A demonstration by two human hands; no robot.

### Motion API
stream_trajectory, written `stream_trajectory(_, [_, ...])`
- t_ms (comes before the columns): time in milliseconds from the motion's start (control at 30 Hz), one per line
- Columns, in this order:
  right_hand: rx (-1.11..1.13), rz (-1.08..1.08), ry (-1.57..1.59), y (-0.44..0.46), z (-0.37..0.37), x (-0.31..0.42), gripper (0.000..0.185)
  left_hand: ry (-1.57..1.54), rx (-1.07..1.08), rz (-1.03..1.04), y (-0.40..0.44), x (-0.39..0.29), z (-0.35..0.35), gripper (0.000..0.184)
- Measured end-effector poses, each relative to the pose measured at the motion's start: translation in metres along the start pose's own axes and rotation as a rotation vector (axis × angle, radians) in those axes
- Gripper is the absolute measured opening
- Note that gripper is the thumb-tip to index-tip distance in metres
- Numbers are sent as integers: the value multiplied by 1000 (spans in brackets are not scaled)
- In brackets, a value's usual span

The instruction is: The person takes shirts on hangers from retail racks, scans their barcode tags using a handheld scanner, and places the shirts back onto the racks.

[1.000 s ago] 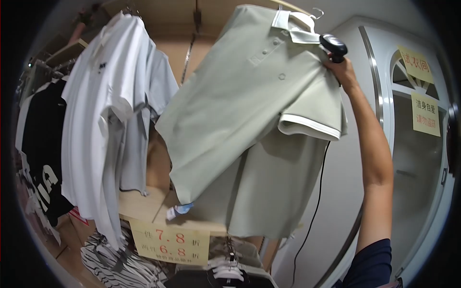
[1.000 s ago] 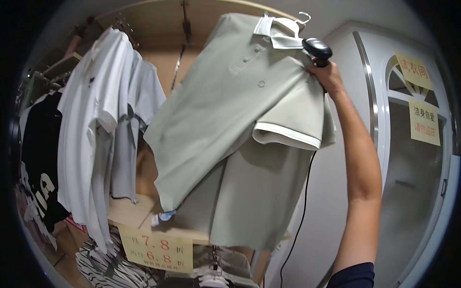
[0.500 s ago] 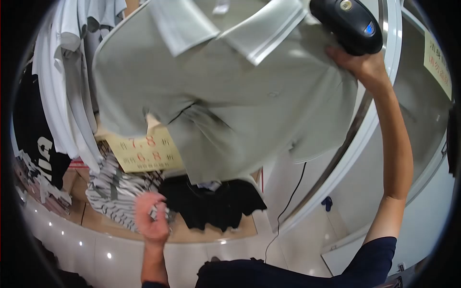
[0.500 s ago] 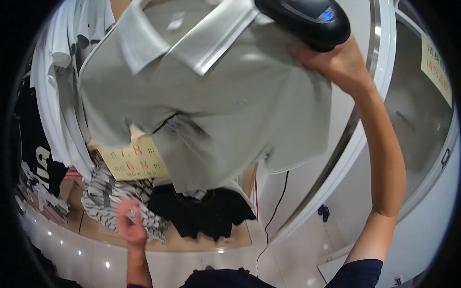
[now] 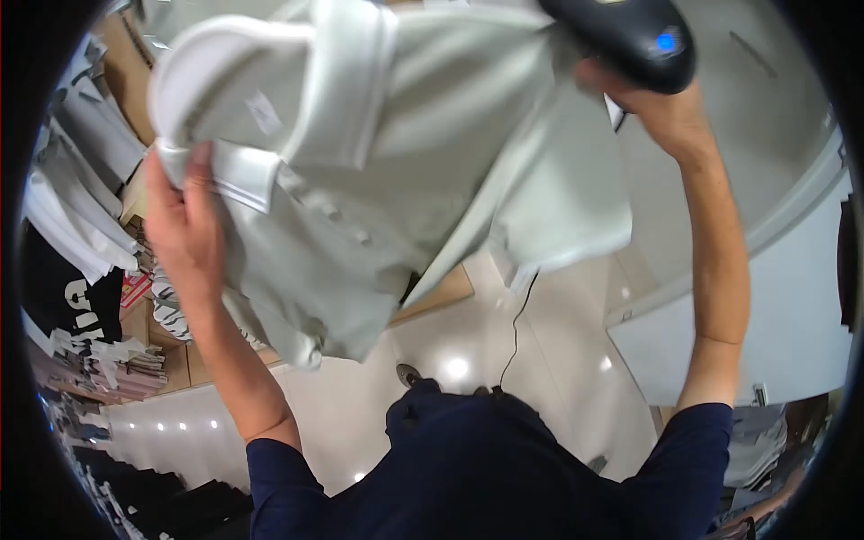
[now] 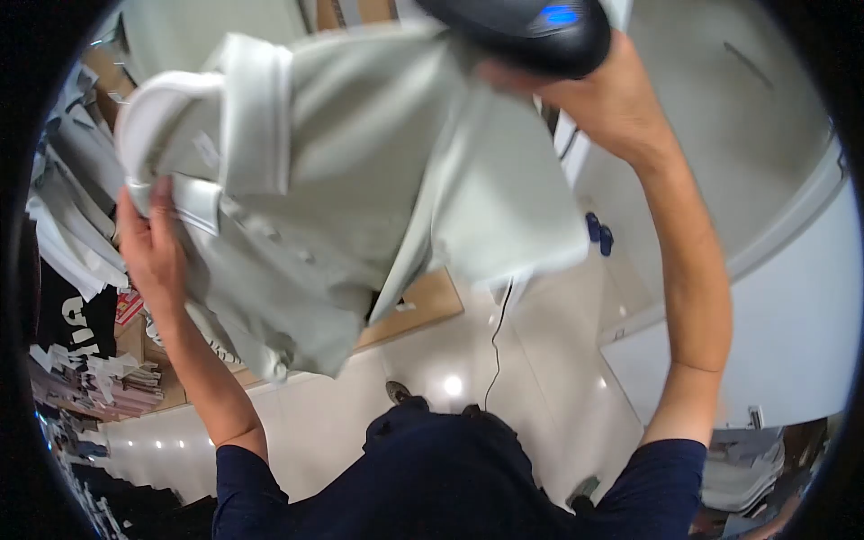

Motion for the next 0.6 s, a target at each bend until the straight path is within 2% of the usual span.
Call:
stream_trajectory(33, [-114,-72,381,-11,-6,-33,25,-14,-1,9,5,-8,-1,29])
stream_trajectory(100, [-146,46,433,-64,-14,-94,24,27,12,54,17,-15,-11,28])
stream_trajectory(133, [-233,161,567,-96,-1,-123,25,-30,38,84,25,-9,-13,29])
stream_trajectory(167, [-265,300,645,-131,16,-149,28,-7,27,98,30,-13,-14,29])
stream_trajectory(200, [-192,459,669,-173,38,-187,31,15,15,116,36,-19,-15,29])
stream_trajectory(233, [-100,679,620,-223,67,-231,39,11,27,116,42,-21,-15,28])
stream_trajectory(267, [-156,913,553,-289,111,-295,48,8,25,144,52,-12,-17,30])
stream_trajectory(300, [-11,1076,934,-352,155,-332,57,-22,34,208,53,-24,-11,29])
stream_trajectory(333, [-2,1155,1049,-380,169,-322,58,-55,44,269,55,-33,-9,28])
stream_trajectory(367, [5,1224,1166,-399,185,-307,58,119,67,253,54,-41,-6,30])
stream_trajectory(433, [17,1340,1412,-425,220,-279,59,199,86,266,49,-55,4,32])
stream_trajectory(500, [103,1278,1478,-449,252,-268,64,276,89,271,46,-59,9,35])
stream_trajectory(600, [214,1309,1630,-469,298,-244,65,335,80,248,47,-60,9,37])
Point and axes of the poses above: each hand's wrist, its own y-axis towards the middle knuckle, its own z-axis out of the palm, x = y × z, the point moved 5 cm from there along y, towards the middle knuckle, and after that the axes turned 1 degree about z, right-handed, at the moved point
